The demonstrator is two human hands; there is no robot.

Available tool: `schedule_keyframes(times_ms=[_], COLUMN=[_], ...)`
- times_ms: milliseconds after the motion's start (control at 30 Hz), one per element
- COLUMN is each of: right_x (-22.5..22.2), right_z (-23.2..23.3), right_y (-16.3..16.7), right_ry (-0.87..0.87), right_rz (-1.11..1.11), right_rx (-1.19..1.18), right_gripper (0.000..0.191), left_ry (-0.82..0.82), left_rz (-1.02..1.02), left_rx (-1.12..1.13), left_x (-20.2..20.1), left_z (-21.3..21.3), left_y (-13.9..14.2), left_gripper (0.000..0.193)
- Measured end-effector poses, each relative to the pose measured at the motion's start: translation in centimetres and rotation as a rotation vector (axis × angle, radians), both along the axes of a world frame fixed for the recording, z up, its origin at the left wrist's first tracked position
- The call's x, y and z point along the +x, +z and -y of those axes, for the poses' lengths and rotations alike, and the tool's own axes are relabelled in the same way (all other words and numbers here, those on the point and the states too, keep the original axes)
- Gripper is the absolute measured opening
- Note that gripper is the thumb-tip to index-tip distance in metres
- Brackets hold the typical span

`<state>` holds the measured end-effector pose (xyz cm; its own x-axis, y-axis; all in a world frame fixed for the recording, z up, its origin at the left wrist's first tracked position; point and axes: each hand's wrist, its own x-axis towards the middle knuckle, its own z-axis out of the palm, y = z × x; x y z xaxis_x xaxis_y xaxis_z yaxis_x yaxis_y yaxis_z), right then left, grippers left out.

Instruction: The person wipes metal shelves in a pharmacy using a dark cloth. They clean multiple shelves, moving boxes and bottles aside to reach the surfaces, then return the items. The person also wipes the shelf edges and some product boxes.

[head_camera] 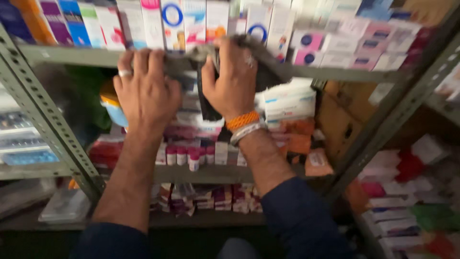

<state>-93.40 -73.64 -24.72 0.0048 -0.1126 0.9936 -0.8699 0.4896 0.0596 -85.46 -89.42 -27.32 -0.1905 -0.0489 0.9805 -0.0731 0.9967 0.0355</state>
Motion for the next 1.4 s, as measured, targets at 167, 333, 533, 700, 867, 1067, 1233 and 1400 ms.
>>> schedule_keyframes(times_ms=[167, 333, 533, 700, 867, 1067, 1233, 1400], right_x=[0.8, 1.1, 1.6, 2.0, 4.5, 6.1, 0.2, -0.7], right_z=[-1.3, -1.5, -1.0, -1.9, -7.3, -16.6, -16.7, -10.3], right_y=[2.0, 2.2, 2.5, 2.7, 3.1, -6.2, -18.2, -23.3], right_ry=[0.002, 0.006, 0.022, 0.145, 0.435, 0.456, -0.478, -0.069], right_rz=[0.017, -0.003, -0.005, 0.092, 0.288, -0.388, 0.176, 1.277], right_rx=[0.076, 0.01, -0.016, 0.025, -0.085, -0.703, -0.306, 0.572], right_gripper=[0.032, 0.053, 0.06, 0.033, 0.027, 0.033, 0.042, 0.062], left_ry=[0.0, -0.03, -0.093, -0.099, -0.115, -0.136, -0.173, -0.144], left_rz=[0.043, 0.011, -0.016, -0.032, 0.001, -0.067, -0.003, 0.484], left_rx=[0.019, 0.004, 0.035, 0.038, 0.055, 0.055, 0.011, 0.141], left_x=[1.3, 2.0, 1.6, 1.4, 1.5, 1.4, 1.5, 2.7], left_z=[-0.4, -0.6, -0.5, -0.4, -0.4, -1.2, -2.1, -3.4], left_y=[2.4, 2.4, 3.3, 2.7, 2.4, 1.7, -3.1, -13.0], left_gripper=[0.041, 0.048, 0.048, 0.047, 0.046, 0.049, 0.063, 0.053])
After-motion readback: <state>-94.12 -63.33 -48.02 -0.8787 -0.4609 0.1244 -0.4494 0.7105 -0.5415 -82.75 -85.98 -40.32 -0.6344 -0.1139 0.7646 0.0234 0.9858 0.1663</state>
